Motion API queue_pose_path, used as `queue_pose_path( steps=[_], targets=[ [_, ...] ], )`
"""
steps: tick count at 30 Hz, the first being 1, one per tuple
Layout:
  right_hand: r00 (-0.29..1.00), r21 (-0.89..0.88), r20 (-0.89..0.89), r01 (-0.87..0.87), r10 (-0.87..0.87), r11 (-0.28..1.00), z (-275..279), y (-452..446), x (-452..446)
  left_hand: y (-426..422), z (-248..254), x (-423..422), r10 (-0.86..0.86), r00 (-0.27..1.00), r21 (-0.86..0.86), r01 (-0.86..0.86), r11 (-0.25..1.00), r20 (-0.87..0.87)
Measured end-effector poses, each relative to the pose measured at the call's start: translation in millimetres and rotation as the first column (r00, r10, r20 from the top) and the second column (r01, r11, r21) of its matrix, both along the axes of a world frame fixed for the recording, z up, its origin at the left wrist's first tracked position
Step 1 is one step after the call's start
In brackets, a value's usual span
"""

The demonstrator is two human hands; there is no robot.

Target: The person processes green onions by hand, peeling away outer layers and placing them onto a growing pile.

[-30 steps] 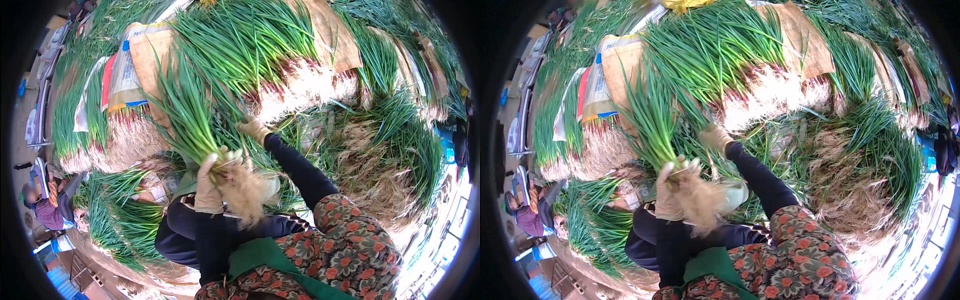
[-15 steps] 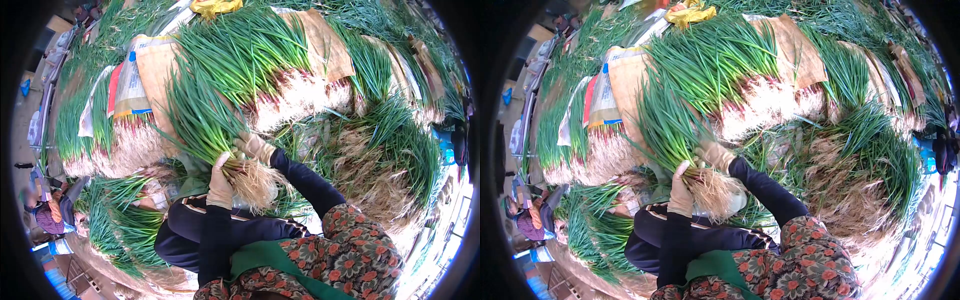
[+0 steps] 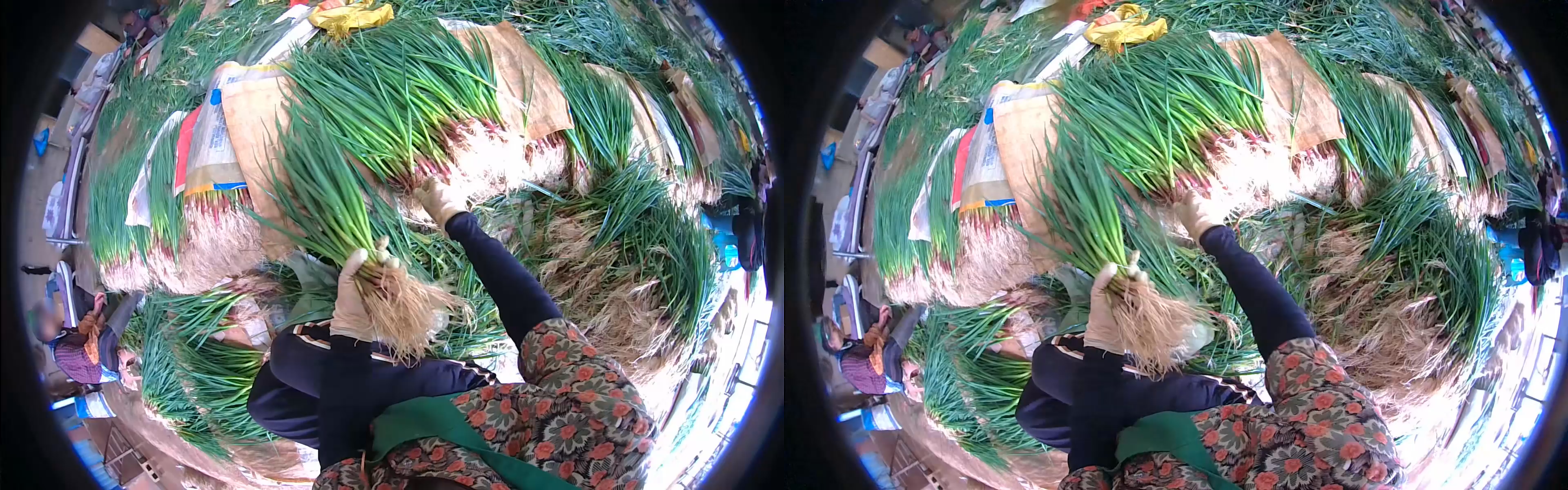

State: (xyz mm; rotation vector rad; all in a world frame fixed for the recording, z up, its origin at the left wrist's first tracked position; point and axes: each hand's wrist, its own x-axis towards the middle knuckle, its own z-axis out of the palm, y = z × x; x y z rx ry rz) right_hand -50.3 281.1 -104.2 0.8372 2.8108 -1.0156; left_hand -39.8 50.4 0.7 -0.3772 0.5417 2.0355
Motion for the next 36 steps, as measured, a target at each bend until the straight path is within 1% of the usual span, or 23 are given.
queue_pose_path(
  steps=[2,4,6,7,9,11,12,14,15,17,21,22,23,24,25,26,27,29,30,31,33,34,36],
  targets=[
    [0.994,0.118,0.063,-0.092,0.085,0.989,-13.8,-0.4,-15.4,7.2,4.8,5.1,0.028,0.999,-0.177,-0.03,0.984,-0.018],
    [0.957,0.237,-0.196,-0.167,0.215,0.957,21.0,-15.5,2.7,8.9,10.7,7.2,0.034,0.999,-0.244,-0.038,0.969,-0.02],
    [0.902,0.161,-0.245,-0.324,0.356,0.932,36.2,-30.6,24.2,-2.6,-17.2,-4.0,-0.039,0.993,-0.286,0.006,0.958,-0.111],
    [0.904,-0.04,-0.228,-0.38,0.362,0.924,46.8,-41.3,40.8,-2.1,-15.5,-6.2,-0.084,0.985,-0.312,0.033,0.95,-0.15],
    [0.699,-0.052,0.095,-0.707,0.708,0.705,21.5,-53.8,62.1,2.6,-14.2,-3.9,-0.07,0.989,-0.283,0.03,0.959,-0.134],
    [0.692,-0.147,-0.175,-0.721,0.7,0.677,12.4,-42.3,72.3,10.8,-15.9,-0.4,0.008,0.987,-0.208,-0.041,0.977,-0.158],
    [0.673,-0.189,-0.309,-0.736,0.672,0.65,13.1,-38.5,73.9,11.5,-14.0,1.2,0.028,0.987,-0.206,-0.06,0.977,-0.156],
    [0.799,-0.393,-0.527,-0.53,0.288,0.751,6.8,-22.6,53.6,7.5,-15.4,-0.1,0.023,0.987,-0.221,-0.058,0.974,-0.157],
    [0.934,-0.689,-0.351,-0.304,0.065,0.658,9.8,-18.2,42.7,6.5,-16.4,-0.1,0.023,0.987,-0.226,-0.059,0.972,-0.158],
    [0.987,-0.942,-0.144,-0.114,-0.074,0.315,45.2,-28.8,23.8,6.2,-14.4,0.7,-0.01,0.984,-0.212,-0.028,0.977,-0.175],
    [0.955,-0.998,-0.026,-0.041,-0.296,-0.045,49.0,-73.4,10.2,7.3,-3.4,4.0,0.008,0.981,-0.186,-0.045,0.982,-0.196],
    [0.94,-0.791,-0.319,-0.335,0.122,0.513,29.0,-69.9,15.4,1.6,-8.8,2.8,0.012,0.988,-0.162,-0.038,0.986,-0.155],
    [0.754,-0.244,-0.281,-0.654,0.593,0.716,9.5,-65.9,21.0,-1.9,-14.9,2.6,0.012,0.994,-0.136,-0.028,0.99,-0.112],
    [0.699,-0.387,-0.55,-0.699,0.458,0.601,-4.0,-76.9,35.5,2.1,-15.2,2.9,0.057,0.988,-0.112,-0.074,0.991,-0.143],
    [0.779,-0.466,-0.287,-0.622,0.557,0.63,-29.5,-76.9,45.4,5.9,-17.0,3.1,0.111,0.989,0.114,-0.1,0.988,-0.096],
    [0.764,-0.494,0.005,-0.559,0.645,0.666,-54.5,-76.9,55.1,8.4,-10.2,5.1,0.139,0.986,0.089,-0.131,0.987,-0.089],
    [0.685,-0.375,0.233,-0.592,0.691,0.713,-9.9,-59.1,64.2,11.4,3.1,6.2,0.167,0.982,0.065,-0.162,0.985,-0.085],
    [0.8,-0.169,0.341,-0.463,0.493,0.87,12.2,-35.5,58.6,13.3,9.6,5.2,0.158,0.986,0.032,-0.157,0.987,-0.056],
    [0.892,0.143,0.143,-0.447,0.428,0.883,-20.0,-19.2,54.7,8.1,-0.8,1.5,0.129,0.99,0.034,-0.127,0.991,-0.053],
    [0.979,0.206,0.132,-0.179,0.154,0.962,16.9,-2.0,41.3,3.8,-6.8,-0.6,0.1,0.994,0.036,-0.099,0.994,-0.05],
    [0.939,-0.072,-0.288,0.171,-0.185,0.983,7.7,33.2,16.6,4.5,-7.1,-2.5,-0.014,0.999,0.084,0.017,0.996,-0.03],
    [0.975,0.339,-0.215,0.124,-0.052,0.933,9.6,47.0,13.0,5.5,-10.9,-1.5,-0.032,0.999,0.049,0.034,0.998,-0.036],
    [1.0,0.575,0.008,-0.009,0.006,0.818,-33.8,58.4,0.6,11.4,-8.8,1.9,-0.01,1.0,0.029,0.01,1.0,-0.021]
  ],
)
